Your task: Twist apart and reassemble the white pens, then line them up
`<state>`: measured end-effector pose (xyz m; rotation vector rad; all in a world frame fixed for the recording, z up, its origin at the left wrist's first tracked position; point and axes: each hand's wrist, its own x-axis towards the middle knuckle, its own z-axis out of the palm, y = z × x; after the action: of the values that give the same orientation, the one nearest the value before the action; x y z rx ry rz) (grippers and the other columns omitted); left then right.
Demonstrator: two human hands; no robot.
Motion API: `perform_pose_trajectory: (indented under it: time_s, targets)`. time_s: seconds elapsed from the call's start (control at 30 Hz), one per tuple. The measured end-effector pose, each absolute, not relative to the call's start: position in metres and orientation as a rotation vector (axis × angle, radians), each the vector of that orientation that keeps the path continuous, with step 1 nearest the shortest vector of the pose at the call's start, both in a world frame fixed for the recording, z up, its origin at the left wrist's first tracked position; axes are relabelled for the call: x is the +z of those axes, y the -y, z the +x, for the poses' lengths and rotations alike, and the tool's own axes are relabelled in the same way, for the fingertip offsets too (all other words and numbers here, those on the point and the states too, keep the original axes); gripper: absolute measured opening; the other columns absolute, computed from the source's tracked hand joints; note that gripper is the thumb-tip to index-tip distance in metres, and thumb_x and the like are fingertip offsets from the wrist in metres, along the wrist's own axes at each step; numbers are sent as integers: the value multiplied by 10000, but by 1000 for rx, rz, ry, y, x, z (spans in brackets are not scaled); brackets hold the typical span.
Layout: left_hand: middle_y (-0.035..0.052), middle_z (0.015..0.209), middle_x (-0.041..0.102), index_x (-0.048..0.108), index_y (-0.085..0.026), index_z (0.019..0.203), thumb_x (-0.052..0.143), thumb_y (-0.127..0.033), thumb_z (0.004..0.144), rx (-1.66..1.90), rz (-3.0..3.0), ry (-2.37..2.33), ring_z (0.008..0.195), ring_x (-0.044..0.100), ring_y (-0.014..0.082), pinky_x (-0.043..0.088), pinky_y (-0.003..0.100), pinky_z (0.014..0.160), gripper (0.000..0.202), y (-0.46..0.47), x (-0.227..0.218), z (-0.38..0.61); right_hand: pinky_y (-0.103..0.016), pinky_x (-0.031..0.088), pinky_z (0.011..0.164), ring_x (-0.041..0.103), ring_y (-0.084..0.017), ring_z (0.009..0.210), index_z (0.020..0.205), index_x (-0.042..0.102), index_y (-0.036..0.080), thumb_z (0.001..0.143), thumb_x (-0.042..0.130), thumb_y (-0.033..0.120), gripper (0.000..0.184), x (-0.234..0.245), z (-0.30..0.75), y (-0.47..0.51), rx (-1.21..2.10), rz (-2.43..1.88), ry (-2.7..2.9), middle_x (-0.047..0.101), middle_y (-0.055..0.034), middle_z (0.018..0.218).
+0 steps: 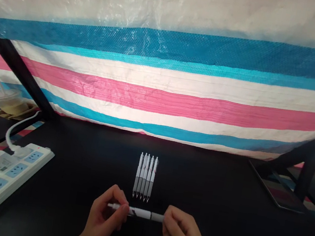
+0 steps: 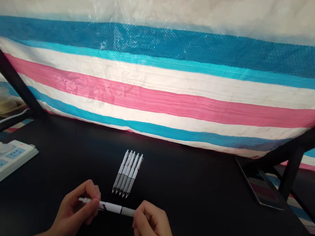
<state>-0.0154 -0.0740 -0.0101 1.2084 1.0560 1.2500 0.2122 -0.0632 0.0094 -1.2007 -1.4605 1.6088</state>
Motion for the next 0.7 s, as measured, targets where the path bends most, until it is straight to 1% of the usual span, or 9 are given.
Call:
perform_pose_trajectory:
  time_s: [0.07,0.13,0.2,0.23,0.33,0.37,0.5,0.63,0.7]
  targets:
    - [-35,614,550,546,-188,770,628,-340,905,1251,1203,-1059,478,454,64,314,175,456,219,74,-10,-15,-218,251,445,377,-86,447,736,543,201,825,584,657,467,9,212,63,1620,-1167,1447,492,50,511]
    - [-34,619,549,547,-188,773,629,-340,905,1250,1200,-1060,485,454,67,314,178,460,217,75,-11,-15,-222,238,424,370,-84,420,696,562,189,866,491,680,525,9,212,63,1676,-1193,1453,486,38,490]
    - [-33,624,550,548,-188,772,627,-339,906,1250,1201,-1051,484,449,66,312,181,462,217,75,-11,-16,-230,212,410,317,-76,380,576,514,194,915,379,677,605,9,212,63,1705,-1234,1462,425,43,418]
    - [-33,625,551,549,-188,771,626,-340,906,1251,1205,-1044,483,446,66,310,183,462,217,75,-11,-16,-229,208,411,304,-73,378,568,488,202,910,399,674,590,10,212,63,1701,-1235,1448,408,52,407]
    - [-32,624,553,551,-189,771,622,-348,906,1255,1216,-1037,479,444,67,306,186,461,221,74,-10,-16,-210,215,418,330,-68,401,695,484,214,805,612,656,473,10,212,63,1679,-1190,1385,473,69,471]
    - [-31,623,554,552,-190,771,622,-348,906,1255,1219,-1038,479,444,68,307,187,462,220,74,-10,-16,-208,205,406,332,-66,392,705,487,214,800,608,666,478,10,212,63,1698,-1187,1376,486,66,478]
    - [-32,619,551,551,-188,764,624,-348,904,1242,1223,-1040,483,440,67,310,188,469,225,74,-9,-17,-223,174,374,283,-60,342,525,431,213,909,385,684,609,8,211,63,1718,-1244,1410,394,55,385]
    - [-38,608,537,550,-187,769,618,-356,906,1239,1216,-1040,486,426,66,308,185,473,228,74,-9,-16,-191,209,382,329,-53,364,719,482,209,800,606,667,481,8,211,65,1733,-1168,1318,500,71,478]
    - [-37,605,537,552,-187,774,624,-357,901,1240,1211,-1045,481,424,66,303,184,468,224,74,-10,-16,-190,175,347,325,-53,327,721,497,203,828,533,696,505,8,211,65,1802,-1184,1279,505,62,456]
